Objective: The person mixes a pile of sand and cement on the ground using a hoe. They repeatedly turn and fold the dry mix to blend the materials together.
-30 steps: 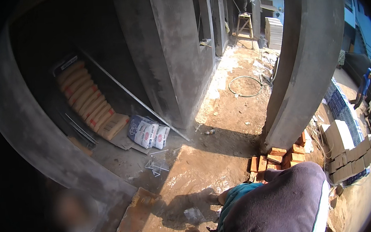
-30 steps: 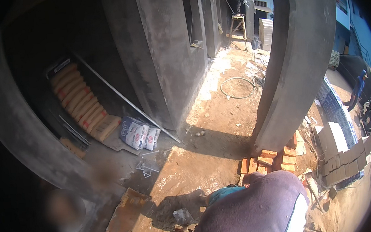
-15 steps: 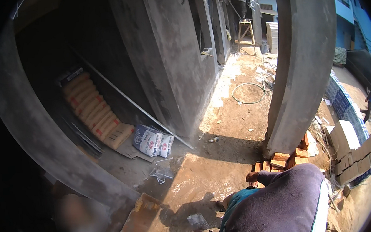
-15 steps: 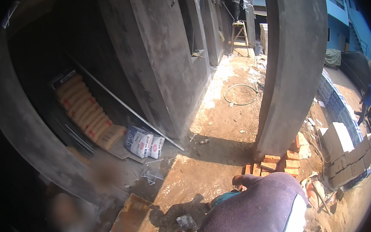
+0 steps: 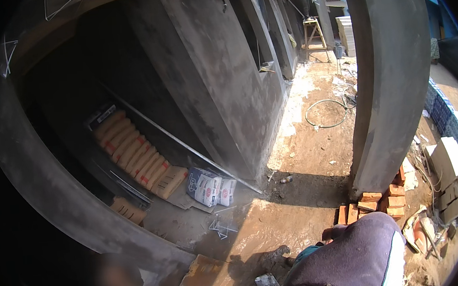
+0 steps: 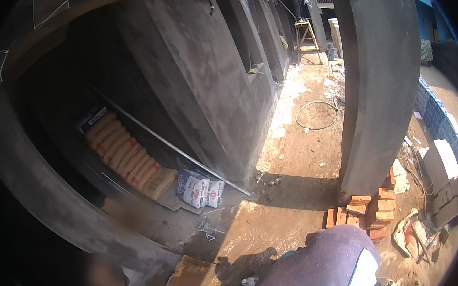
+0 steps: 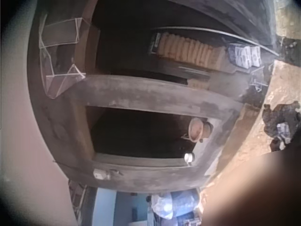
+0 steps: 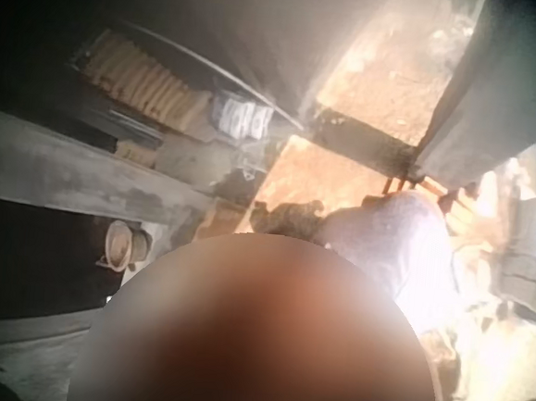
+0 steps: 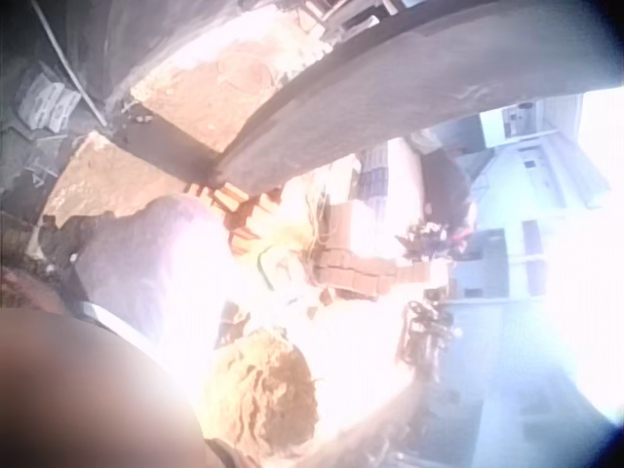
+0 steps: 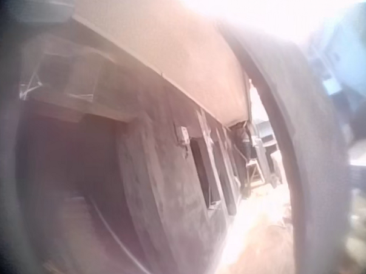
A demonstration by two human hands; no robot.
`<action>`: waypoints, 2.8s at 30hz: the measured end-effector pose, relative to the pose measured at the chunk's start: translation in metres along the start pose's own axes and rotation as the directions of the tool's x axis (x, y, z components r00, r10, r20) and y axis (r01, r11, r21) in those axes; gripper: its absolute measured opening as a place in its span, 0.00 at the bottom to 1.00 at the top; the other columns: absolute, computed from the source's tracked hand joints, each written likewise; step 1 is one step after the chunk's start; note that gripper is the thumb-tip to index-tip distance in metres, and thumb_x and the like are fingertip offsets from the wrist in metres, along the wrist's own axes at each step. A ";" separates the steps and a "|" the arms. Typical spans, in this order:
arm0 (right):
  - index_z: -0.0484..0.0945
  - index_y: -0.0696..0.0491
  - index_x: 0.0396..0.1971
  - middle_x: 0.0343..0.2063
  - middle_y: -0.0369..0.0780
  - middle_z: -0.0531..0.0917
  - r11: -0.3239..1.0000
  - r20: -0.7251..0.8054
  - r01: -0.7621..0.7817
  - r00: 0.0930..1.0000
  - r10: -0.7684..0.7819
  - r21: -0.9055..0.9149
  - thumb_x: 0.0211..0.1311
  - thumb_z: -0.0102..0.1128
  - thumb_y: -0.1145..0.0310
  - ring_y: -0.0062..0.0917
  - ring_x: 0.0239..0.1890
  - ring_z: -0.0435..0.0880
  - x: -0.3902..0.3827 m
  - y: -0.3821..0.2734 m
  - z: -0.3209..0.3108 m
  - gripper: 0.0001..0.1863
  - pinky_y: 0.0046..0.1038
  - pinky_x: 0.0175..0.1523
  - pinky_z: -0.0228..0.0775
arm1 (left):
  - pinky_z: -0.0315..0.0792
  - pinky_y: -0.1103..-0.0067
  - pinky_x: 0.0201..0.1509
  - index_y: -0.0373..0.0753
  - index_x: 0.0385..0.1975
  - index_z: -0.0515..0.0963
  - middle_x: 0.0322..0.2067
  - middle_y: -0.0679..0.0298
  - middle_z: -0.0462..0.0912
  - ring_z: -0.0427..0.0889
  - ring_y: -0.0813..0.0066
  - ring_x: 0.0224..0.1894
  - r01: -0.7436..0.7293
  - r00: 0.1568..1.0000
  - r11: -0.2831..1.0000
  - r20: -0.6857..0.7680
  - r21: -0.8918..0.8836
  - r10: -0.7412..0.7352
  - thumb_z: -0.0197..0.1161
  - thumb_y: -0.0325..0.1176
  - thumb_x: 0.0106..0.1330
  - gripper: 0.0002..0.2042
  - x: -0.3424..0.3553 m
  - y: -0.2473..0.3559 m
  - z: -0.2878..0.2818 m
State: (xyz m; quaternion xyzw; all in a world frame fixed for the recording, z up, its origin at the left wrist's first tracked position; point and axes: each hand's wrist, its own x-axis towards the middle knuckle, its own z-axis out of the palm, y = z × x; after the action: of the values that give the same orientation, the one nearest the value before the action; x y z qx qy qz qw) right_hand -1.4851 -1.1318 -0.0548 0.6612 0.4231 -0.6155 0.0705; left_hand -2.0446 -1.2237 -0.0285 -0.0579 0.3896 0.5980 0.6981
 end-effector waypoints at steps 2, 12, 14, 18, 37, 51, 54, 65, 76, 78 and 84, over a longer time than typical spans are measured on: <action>0.83 0.45 0.41 0.38 0.37 0.88 0.998 -0.016 0.005 1.000 -0.004 0.059 0.72 0.58 0.60 0.29 0.38 0.86 0.003 -0.007 -0.003 0.08 0.39 0.41 0.79 | 0.77 0.70 0.42 0.36 0.28 0.76 0.28 0.59 0.77 0.77 0.65 0.32 0.010 1.000 1.000 0.017 -0.012 -0.010 0.57 0.25 0.60 0.01 0.002 0.003 -0.001; 0.85 0.45 0.43 0.40 0.40 0.89 0.988 -0.062 0.048 0.997 -0.039 0.147 0.70 0.58 0.60 0.35 0.42 0.87 0.064 0.018 -0.058 0.10 0.39 0.43 0.81 | 0.75 0.73 0.41 0.37 0.26 0.72 0.26 0.63 0.73 0.73 0.69 0.30 0.140 0.959 0.976 0.267 -0.167 -0.092 0.58 0.19 0.56 0.05 -0.003 0.007 -0.012; 0.84 0.44 0.39 0.36 0.38 0.87 0.577 0.246 0.525 0.834 -0.493 -0.625 0.66 0.59 0.61 0.34 0.41 0.87 0.084 0.041 -0.069 0.07 0.37 0.42 0.80 | 0.75 0.73 0.40 0.38 0.26 0.72 0.25 0.63 0.73 0.73 0.70 0.30 0.075 0.993 0.988 0.103 -0.133 -0.062 0.58 0.21 0.57 0.04 -0.004 -0.008 -0.003; 0.82 0.45 0.36 0.35 0.36 0.84 -0.049 0.571 0.607 0.712 -0.409 -0.793 0.65 0.59 0.62 0.33 0.42 0.86 0.094 0.050 -0.041 0.06 0.35 0.42 0.76 | 0.74 0.74 0.39 0.38 0.27 0.72 0.25 0.64 0.72 0.73 0.70 0.29 -0.011 0.999 0.995 -0.041 -0.098 0.007 0.57 0.25 0.58 0.02 -0.012 -0.019 0.004; 0.73 0.50 0.36 0.40 0.38 0.77 -0.299 0.696 0.629 0.659 -0.286 -0.718 0.74 0.50 0.51 0.34 0.43 0.80 0.118 0.003 -0.121 0.17 0.41 0.49 0.70 | 0.72 0.74 0.30 0.43 0.31 0.71 0.22 0.65 0.68 0.73 0.71 0.25 -0.098 0.981 0.991 -0.173 -0.090 0.082 0.54 0.44 0.66 0.11 0.025 -0.028 0.053; 0.79 0.47 0.28 0.32 0.39 0.83 0.698 0.246 0.434 0.900 -0.359 -0.570 0.59 0.64 0.58 0.37 0.38 0.84 0.128 -0.073 -0.121 0.09 0.40 0.41 0.75 | 0.71 0.75 0.24 0.46 0.34 0.71 0.19 0.66 0.65 0.73 0.72 0.22 -0.325 0.881 0.936 -0.405 -0.136 0.247 0.52 0.58 0.72 0.20 0.025 -0.018 0.054; 0.85 0.46 0.28 0.33 0.38 0.88 0.236 0.369 0.534 0.782 -0.502 -0.812 0.51 0.70 0.56 0.37 0.40 0.87 0.131 -0.092 -0.116 0.10 0.40 0.43 0.78 | 0.70 0.75 0.23 0.47 0.34 0.70 0.19 0.67 0.64 0.73 0.72 0.21 -0.478 0.745 0.868 -0.584 -0.133 0.322 0.52 0.61 0.74 0.21 0.022 -0.016 0.040; 0.82 0.54 0.46 0.41 0.41 0.89 0.507 0.637 0.639 0.742 -0.208 -0.578 0.66 0.61 0.64 0.31 0.39 0.89 0.066 -0.216 -0.060 0.13 0.34 0.44 0.82 | 0.76 0.68 0.28 0.40 0.45 0.78 0.32 0.57 0.83 0.83 0.68 0.27 -0.150 0.495 0.988 -0.861 0.046 0.115 0.57 0.65 0.71 0.28 0.012 -0.062 0.063; 0.71 0.59 0.62 0.48 0.49 0.84 0.871 0.687 0.193 0.699 0.201 -0.451 0.74 0.55 0.49 0.38 0.46 0.87 0.001 -0.390 0.282 0.30 0.41 0.55 0.82 | 0.83 0.65 0.41 0.43 0.52 0.77 0.39 0.64 0.87 0.89 0.66 0.44 -0.048 0.906 0.975 -0.400 0.219 0.134 0.60 0.54 0.72 0.22 -0.049 -0.071 0.009; 0.72 0.58 0.59 0.45 0.46 0.84 0.831 0.736 0.178 0.585 0.341 -0.526 0.74 0.56 0.45 0.36 0.42 0.87 -0.031 -0.381 0.340 0.30 0.38 0.51 0.83 | 0.82 0.64 0.42 0.44 0.57 0.75 0.43 0.61 0.87 0.89 0.65 0.43 -0.027 0.885 0.999 -0.464 0.045 0.045 0.60 0.52 0.73 0.22 -0.069 -0.085 -0.023; 0.76 0.55 0.44 0.29 0.43 0.81 -0.228 0.853 0.924 0.374 0.365 -0.308 0.61 0.67 0.58 0.31 0.30 0.81 0.092 -0.420 0.398 0.19 0.35 0.33 0.73 | 0.79 0.57 0.44 0.44 0.60 0.74 0.50 0.58 0.84 0.85 0.64 0.45 -0.348 0.816 0.929 -0.529 -0.126 0.234 0.57 0.49 0.76 0.20 -0.049 -0.007 -0.089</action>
State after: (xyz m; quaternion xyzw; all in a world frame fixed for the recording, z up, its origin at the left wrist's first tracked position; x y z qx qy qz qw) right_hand -2.0674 -1.0676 -0.0487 -0.1866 0.8030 -0.2835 0.4899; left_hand -2.0795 -1.3132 -0.0623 -0.2275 0.4951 0.7007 0.4607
